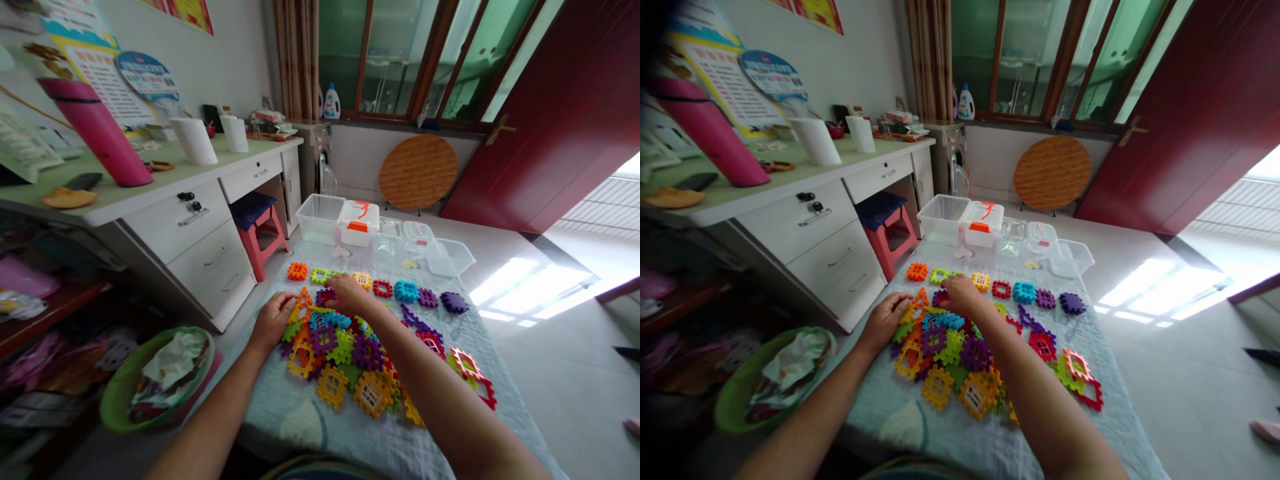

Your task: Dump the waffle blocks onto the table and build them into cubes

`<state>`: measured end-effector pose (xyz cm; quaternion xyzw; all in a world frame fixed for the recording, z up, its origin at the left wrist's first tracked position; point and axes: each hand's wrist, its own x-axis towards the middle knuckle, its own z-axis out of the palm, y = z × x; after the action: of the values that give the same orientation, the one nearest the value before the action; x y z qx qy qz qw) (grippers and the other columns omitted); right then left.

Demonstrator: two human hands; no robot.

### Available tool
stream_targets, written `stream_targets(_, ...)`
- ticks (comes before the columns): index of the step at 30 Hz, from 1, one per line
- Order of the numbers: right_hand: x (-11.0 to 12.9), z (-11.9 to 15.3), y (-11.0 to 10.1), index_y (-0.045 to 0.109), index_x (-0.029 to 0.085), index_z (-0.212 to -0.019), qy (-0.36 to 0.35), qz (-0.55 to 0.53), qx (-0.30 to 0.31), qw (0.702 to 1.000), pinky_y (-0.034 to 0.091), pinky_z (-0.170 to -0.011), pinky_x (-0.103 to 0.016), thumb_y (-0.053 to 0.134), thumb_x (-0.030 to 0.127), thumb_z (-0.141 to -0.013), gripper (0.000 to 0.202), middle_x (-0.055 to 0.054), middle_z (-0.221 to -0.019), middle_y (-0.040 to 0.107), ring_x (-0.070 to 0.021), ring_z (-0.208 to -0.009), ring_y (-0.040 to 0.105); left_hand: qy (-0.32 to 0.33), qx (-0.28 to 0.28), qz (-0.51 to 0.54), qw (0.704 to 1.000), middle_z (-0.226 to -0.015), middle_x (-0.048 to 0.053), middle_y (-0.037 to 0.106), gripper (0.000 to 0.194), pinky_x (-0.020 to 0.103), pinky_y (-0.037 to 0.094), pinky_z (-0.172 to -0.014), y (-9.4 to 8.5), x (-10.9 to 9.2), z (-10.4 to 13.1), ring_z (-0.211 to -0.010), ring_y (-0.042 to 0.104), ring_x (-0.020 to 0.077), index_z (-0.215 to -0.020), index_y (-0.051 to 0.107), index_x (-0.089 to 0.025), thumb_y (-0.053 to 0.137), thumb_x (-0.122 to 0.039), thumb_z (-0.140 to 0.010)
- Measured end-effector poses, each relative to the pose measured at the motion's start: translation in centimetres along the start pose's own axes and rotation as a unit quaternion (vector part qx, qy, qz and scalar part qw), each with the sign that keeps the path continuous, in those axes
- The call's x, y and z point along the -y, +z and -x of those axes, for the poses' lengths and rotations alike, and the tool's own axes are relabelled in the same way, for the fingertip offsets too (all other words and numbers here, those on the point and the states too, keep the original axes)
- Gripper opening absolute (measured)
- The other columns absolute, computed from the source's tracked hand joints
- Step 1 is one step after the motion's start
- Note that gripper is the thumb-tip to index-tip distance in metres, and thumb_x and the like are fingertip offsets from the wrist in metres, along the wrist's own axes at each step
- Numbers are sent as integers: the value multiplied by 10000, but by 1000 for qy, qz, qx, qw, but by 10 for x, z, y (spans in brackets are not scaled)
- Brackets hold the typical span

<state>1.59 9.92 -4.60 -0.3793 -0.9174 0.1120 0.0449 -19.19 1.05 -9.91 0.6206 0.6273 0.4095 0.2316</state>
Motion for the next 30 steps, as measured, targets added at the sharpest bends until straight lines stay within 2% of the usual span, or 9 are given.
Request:
stream_targets(6, 0, -6, 8, 681, 177, -981, 7, 12, 14, 1000, 448, -824, -333, 710, 198, -701, 283, -109, -1009, 701, -261, -947, 628, 9, -2, 0, 1000, -1023, 61, 682, 326, 363, 480, -930, 1, 5, -1, -997, 627, 228, -994, 652, -200, 462, -448, -903)
stream_targets(14, -2, 16, -12, 619, 136, -1137, 2, -34, -25, 999, 440, -888, -321, 691, 203, -748, 401, -119, -1083, 666, -229, -1001, 610, 6, 8, -11, 1000, -1012, 48, 695, 338, 354, 500, -902, 4, 14, 0, -954, 645, 224, -993, 666, -207, 497, -479, -884)
stream_targets(16, -4, 26, -17, 608, 118, -1159, 2, -73, -46, 996, 444, -909, -333, 680, 165, -733, 434, -133, -1099, 656, -234, -1016, 604, 5, 11, -17, 1000, -1022, 47, 695, 344, 354, 500, -904, 4, 16, 0, -950, 647, 224, -1002, 664, -206, 500, -482, -879)
stream_targets(19, -17, 51, -27, 573, 150, -1218, 15, -113, -117, 987, 456, -911, -334, 627, 115, -728, 493, -115, -1122, 630, -213, -1006, 598, 2, 11, -25, 1000, -1024, 47, 701, 350, 354, 504, -904, 4, 17, -1, -947, 651, 227, -1017, 658, -205, 497, -479, -868)
stream_targets(22, -52, 94, -40, 550, 198, -1258, 61, -108, -195, 973, 449, -938, -339, 574, 102, -727, 540, -91, -1146, 597, -199, -1017, 593, 3, 4, -36, 999, -1015, 51, 710, 359, 358, 508, -908, 4, 18, -2, -945, 656, 234, -1012, 661, -204, 502, -479, -847)
stream_targets(25, -108, 146, -51, 574, 195, -1242, 145, -60, -224, 962, 469, -913, -343, 580, 126, -699, 547, -86, -1121, 591, -208, -986, 600, 9, 5, -44, 999, -1018, 53, 715, 367, 357, 505, -922, 5, 18, -3, -948, 660, 236, -1010, 665, -205, 509, -488, -837)
stream_targets(28, -166, 191, -56, 602, 161, -1207, 243, -19, -205, 948, 486, -872, -329, 573, 115, -668, 542, -95, -1094, 601, -198, -915, 614, 12, 5, -50, 999, -1003, 46, 720, 359, 351, 508, -919, 5, 20, -5, -930, 665, 234, -992, 668, -216, 519, -498, -826)
stream_targets(30, -194, 210, -57, 622, 128, -1170, 279, -3, -150, 948, 496, -843, -325, 582, 96, -649, 523, -117, -1072, 623, -202, -886, 624, 14, 0, -55, 998, -990, 41, 722, 351, 345, 511, -912, 6, 22, -5, -920, 667, 234, -973, 669, -225, 532, -506, -812)
